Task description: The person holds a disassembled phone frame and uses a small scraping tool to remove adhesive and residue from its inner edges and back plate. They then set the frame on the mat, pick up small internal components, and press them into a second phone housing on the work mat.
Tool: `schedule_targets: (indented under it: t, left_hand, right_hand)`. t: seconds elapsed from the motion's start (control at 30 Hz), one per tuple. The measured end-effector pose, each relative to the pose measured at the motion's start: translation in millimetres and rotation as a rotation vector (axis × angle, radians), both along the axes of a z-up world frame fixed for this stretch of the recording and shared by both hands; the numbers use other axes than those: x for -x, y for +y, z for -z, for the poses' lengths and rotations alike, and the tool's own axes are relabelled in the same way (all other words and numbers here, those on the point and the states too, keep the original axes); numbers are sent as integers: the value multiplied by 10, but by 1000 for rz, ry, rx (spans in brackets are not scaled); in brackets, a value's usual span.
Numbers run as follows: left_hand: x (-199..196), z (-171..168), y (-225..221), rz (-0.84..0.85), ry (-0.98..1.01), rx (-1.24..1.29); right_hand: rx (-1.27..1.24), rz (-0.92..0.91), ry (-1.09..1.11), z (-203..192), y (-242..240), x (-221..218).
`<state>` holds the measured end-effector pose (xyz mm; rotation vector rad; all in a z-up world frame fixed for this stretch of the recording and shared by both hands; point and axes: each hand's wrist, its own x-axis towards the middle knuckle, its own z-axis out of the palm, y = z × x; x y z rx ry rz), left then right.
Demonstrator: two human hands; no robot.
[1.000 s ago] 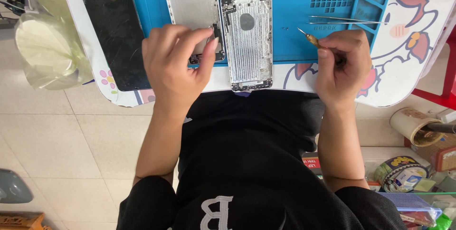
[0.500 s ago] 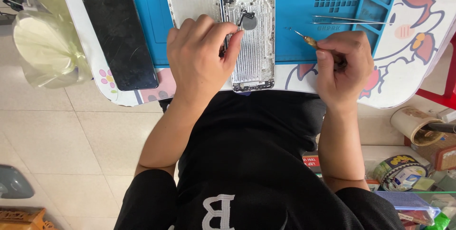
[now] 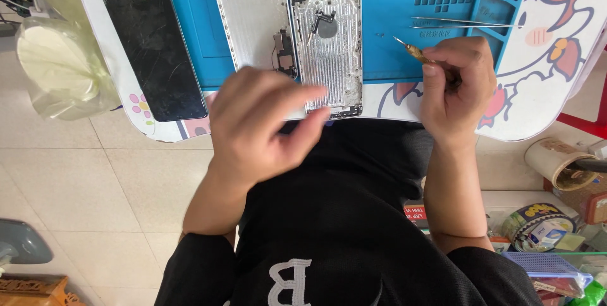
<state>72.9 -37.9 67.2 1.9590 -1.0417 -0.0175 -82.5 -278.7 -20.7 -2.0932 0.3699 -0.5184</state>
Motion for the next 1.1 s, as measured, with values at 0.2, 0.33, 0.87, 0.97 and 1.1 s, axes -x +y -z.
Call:
schedule_targets:
  t: [0.2, 0.33, 0.87, 0.97, 1.1]
  left_hand:
    - [315, -555, 27, 581, -110, 491]
    - [1076, -112, 26, 308, -418, 905]
    - [702, -347, -155, 623, -88, 843]
    - [726, -306, -205, 658, -82, 869]
    - [795, -251, -211, 672, -18, 887]
  right_hand:
    - [74, 33, 1, -112, 74, -119]
    - [92, 37, 16, -68, 86, -44]
    - [305, 72, 78, -163, 66, 72]
    - [353, 92, 110, -144, 47, 112]
    - [422, 81, 146, -170, 55, 90]
